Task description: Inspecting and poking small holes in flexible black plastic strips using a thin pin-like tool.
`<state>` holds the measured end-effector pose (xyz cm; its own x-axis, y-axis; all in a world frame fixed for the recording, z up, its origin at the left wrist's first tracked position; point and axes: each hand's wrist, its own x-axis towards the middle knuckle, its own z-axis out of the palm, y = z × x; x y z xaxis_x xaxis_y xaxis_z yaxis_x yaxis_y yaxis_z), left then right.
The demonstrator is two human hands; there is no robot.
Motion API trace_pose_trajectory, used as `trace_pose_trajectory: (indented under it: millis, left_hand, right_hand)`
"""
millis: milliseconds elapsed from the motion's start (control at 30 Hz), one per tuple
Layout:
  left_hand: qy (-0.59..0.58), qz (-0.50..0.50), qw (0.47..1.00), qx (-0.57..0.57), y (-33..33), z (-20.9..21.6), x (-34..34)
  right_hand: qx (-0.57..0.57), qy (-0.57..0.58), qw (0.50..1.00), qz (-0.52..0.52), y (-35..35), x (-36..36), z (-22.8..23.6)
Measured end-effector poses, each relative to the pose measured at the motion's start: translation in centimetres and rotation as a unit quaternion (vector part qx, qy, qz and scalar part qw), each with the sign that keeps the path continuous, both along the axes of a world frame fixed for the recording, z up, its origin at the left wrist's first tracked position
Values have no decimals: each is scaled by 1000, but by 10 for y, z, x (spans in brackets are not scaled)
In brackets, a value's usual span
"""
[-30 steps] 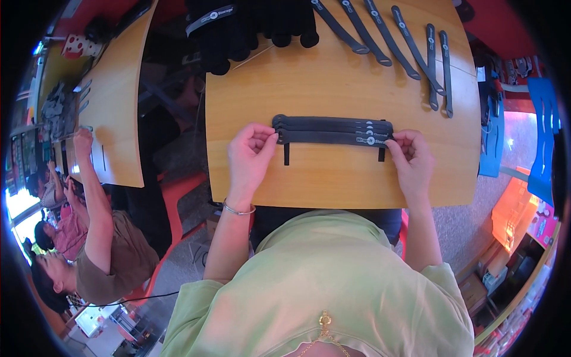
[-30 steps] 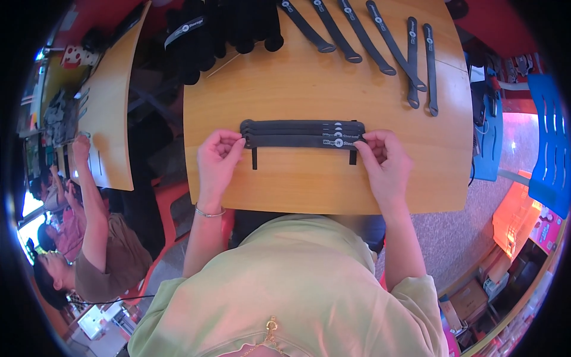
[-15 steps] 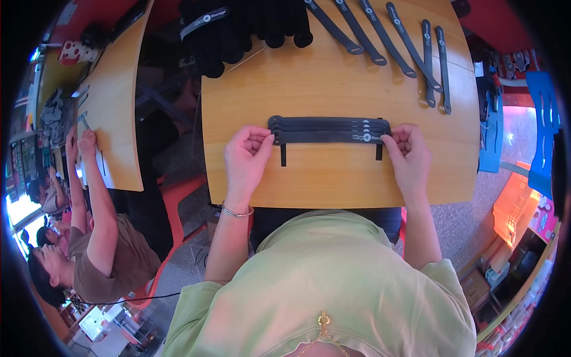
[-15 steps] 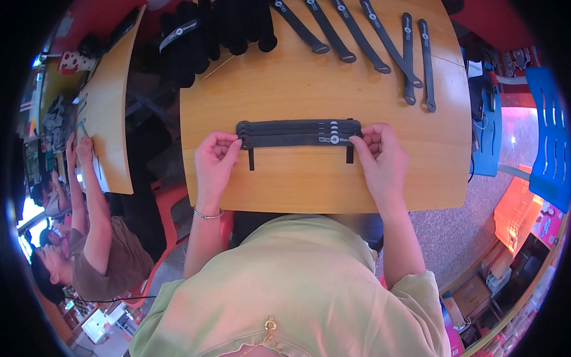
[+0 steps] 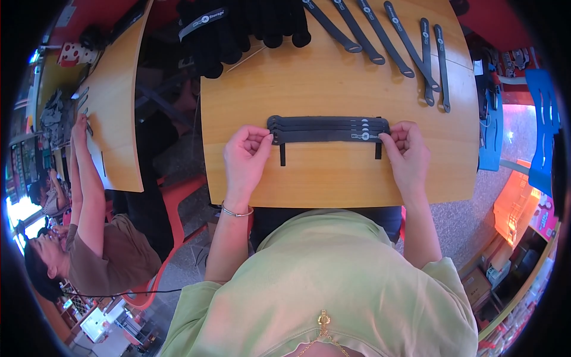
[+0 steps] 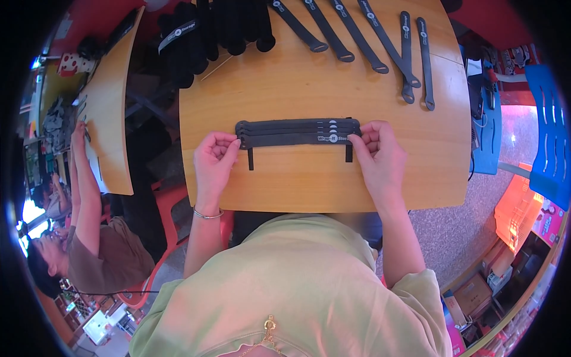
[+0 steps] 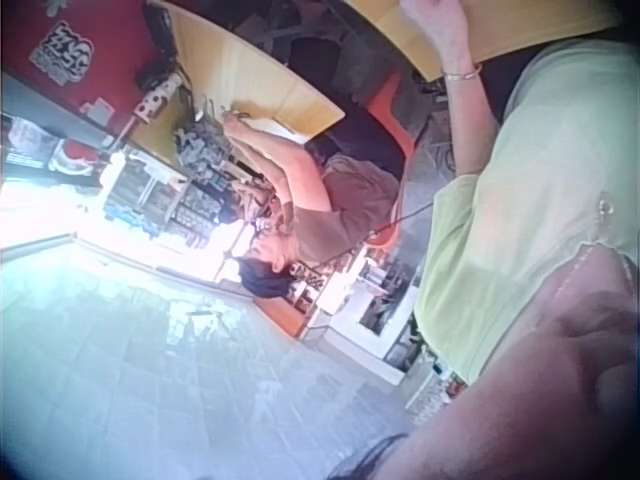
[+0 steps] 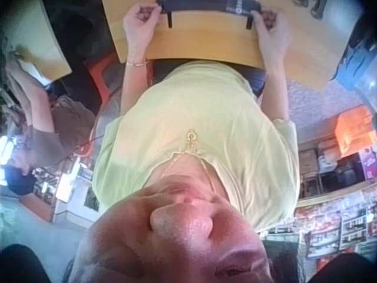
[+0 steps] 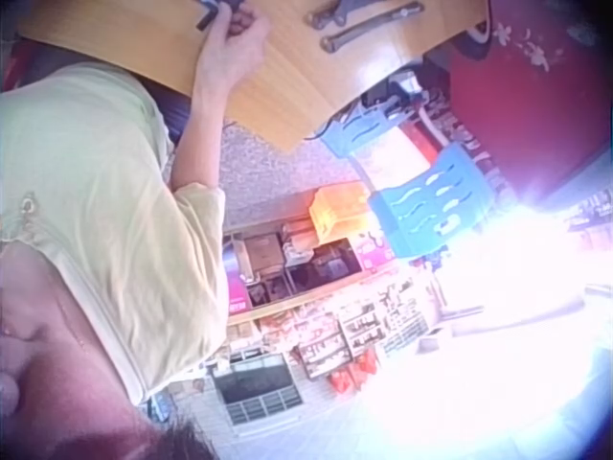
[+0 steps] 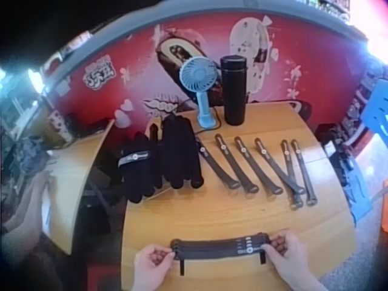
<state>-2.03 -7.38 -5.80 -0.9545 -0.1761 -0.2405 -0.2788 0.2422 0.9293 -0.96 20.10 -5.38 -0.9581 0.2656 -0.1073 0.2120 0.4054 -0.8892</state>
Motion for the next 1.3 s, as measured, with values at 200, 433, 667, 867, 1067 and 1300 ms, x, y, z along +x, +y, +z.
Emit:
trace_pose_trajectory:
  millis: [200, 433, 667, 867, 1067, 1300]
  left_hand:
    - [2, -1, 1000, -9, 0, -1, 0]
    - [9, -15, 1000, -20, -3, -4, 1]
    - [11, -3, 1000, -13, 0, -2, 1]
    - [23, -4, 1000, -15, 0, -2, 1]
    - [47, -13, 998, -47, 1, -4, 0]
    - [100, 23, 995, -12, 2, -9, 8]
  right_hand:
    - [12, 9, 1000, -4, 0, 1, 1]
    - [21, 6, 1000, -4, -2, 0, 1]
    - [28, 11, 1000, -6, -3, 1, 1]
    - [58, -1, 998, -5, -4, 0, 5]
    - [90, 21, 996, -2, -2, -1, 10]
    - [-41, 93, 995, -25, 39, -5, 17]
